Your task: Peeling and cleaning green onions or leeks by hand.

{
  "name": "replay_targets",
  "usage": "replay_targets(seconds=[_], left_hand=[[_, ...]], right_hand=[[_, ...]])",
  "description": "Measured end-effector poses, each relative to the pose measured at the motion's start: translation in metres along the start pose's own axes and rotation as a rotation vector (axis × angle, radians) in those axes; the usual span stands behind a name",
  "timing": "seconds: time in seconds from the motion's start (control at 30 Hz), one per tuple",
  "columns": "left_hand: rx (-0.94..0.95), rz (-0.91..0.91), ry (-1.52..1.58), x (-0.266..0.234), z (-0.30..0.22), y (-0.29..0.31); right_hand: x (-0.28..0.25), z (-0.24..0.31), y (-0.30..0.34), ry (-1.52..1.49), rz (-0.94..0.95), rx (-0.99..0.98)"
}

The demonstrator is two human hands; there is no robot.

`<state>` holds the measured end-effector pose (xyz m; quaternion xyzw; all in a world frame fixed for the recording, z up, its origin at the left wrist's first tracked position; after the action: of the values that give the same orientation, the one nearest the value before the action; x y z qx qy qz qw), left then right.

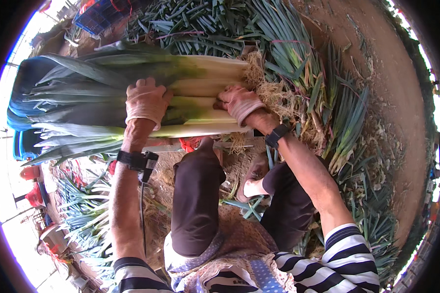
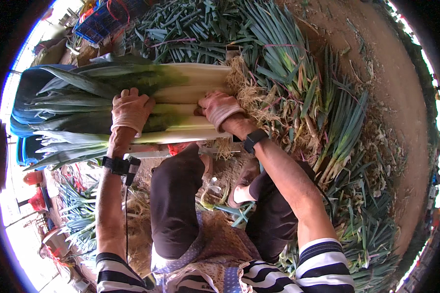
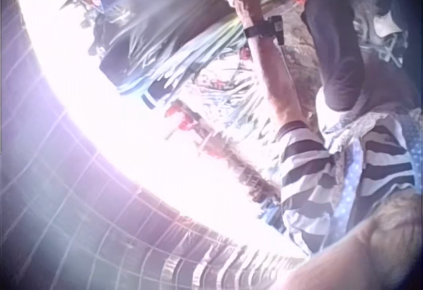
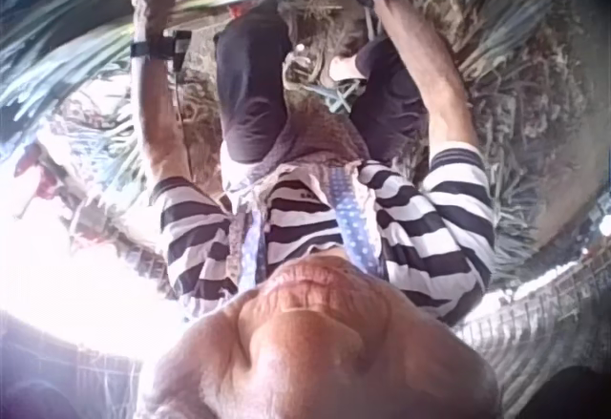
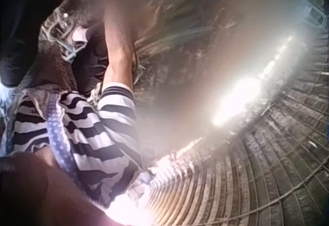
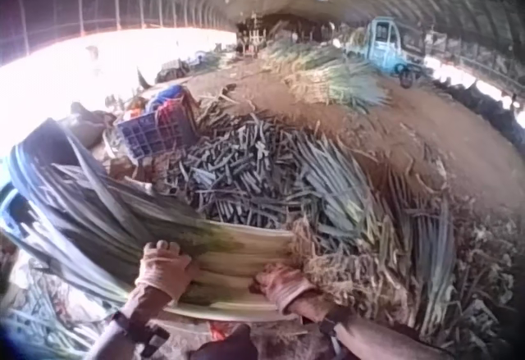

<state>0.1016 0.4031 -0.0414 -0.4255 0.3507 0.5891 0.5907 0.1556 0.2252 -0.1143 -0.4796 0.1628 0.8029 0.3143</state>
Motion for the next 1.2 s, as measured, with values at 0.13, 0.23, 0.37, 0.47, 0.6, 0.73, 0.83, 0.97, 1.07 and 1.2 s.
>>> replay_targets(seconds=[0.13,0.23,0.37,0.47,0.6,0.73,0.83,0.97,1.07,1.2], left_hand=[[0.015,0.107,0.336,0.009,0.033,-0.009],[0.000,0.089,0.274,0.003,0.021,-0.004],[0.002,0.118,0.269,-0.001,0.020,-0.002],[0.006,0.093,0.278,0.000,0.019,-0.003],[-0.007,0.119,0.295,-0.002,0.022,0.000],[0.001,0.100,0.301,-0.005,0.017,-0.003],[0.007,0.105,0.304,-0.006,0.013,-0.001],[-0.028,0.090,0.306,-0.004,0.022,0.006],[-0.002,0.076,0.331,-0.007,0.015,-0.002],[-0.010,0.089,0.335,0.002,0.015,0.005]], right_hand=[[0.001,0.000,0.003,0.092,0.028,0.048],[-0.007,0.002,0.014,0.197,-0.152,-0.052],[-0.042,-0.012,-0.004,0.081,-0.300,0.058],[-0.040,-0.030,-0.021,0.021,-0.163,0.189],[-0.026,-0.034,-0.035,0.121,-0.072,0.153],[-0.028,-0.038,-0.036,0.162,-0.232,0.067],[-0.012,-0.040,-0.059,0.360,0.162,-0.029],[-0.020,-0.035,-0.063,0.269,0.162,0.217],[-0.026,-0.033,-0.048,0.282,-0.186,-0.076],[-0.017,-0.039,-0.038,0.135,0.086,0.186]])
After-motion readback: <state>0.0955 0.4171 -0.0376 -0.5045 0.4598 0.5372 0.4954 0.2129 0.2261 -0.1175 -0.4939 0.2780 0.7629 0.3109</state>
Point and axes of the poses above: each hand's wrist, its own y-axis away from the middle knuckle, its own x-axis out of the palm, z = x × y, the point moved 9 cm from there along -y, towards the middle knuckle, and after that the axes turned 4 degrees about -y, right-handed, at the moved point
